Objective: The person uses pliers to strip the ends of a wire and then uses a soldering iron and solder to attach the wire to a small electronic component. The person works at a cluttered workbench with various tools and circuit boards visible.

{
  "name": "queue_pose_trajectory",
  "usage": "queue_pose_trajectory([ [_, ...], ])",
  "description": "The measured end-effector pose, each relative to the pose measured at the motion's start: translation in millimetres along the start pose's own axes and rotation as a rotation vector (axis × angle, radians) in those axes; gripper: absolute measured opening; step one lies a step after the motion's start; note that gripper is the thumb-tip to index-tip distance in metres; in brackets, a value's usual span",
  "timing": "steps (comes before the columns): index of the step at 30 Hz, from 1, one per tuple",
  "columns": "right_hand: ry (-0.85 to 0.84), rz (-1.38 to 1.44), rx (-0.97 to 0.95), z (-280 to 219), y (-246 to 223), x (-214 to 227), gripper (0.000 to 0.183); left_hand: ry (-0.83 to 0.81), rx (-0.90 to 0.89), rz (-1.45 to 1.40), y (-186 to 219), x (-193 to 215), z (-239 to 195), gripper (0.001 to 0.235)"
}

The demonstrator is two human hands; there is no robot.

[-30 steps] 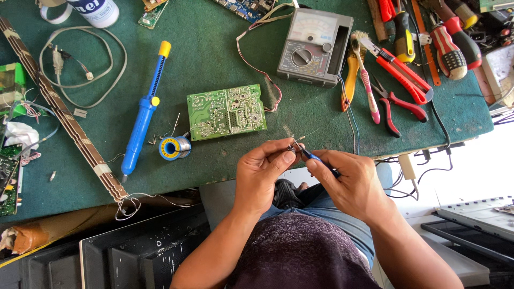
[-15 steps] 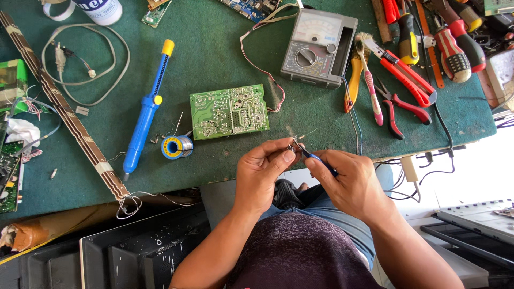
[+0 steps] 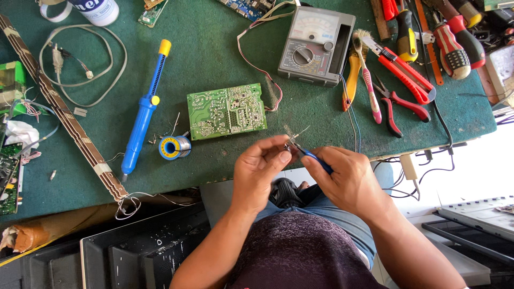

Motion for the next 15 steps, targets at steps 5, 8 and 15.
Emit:
queue_pose_trajectory([
  [5,-0.017,-0.058,0.056,5,-7,-1,0.032,-0.245,-0.128,0.199,42,-5,16,0.050],
  [8,-0.049,-0.071,0.105,2,-5,-2,0.031,-0.472,-0.200,0.397,62,-26,18,0.046],
  [15,-0.156,-0.241,0.184,2,-14,-6,0.021,-0.586,-0.202,0.610,61,-27,18,0.030],
])
Point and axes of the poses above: each hand's wrist, its own z-axis towards the middle knuckle, its own x-axis out of the back of the hand, y = z × x, the point moved 8 cm from there along z, towards the middle knuckle, and after that the axes turned 13 degrees about -x, right-handed, at the moved point
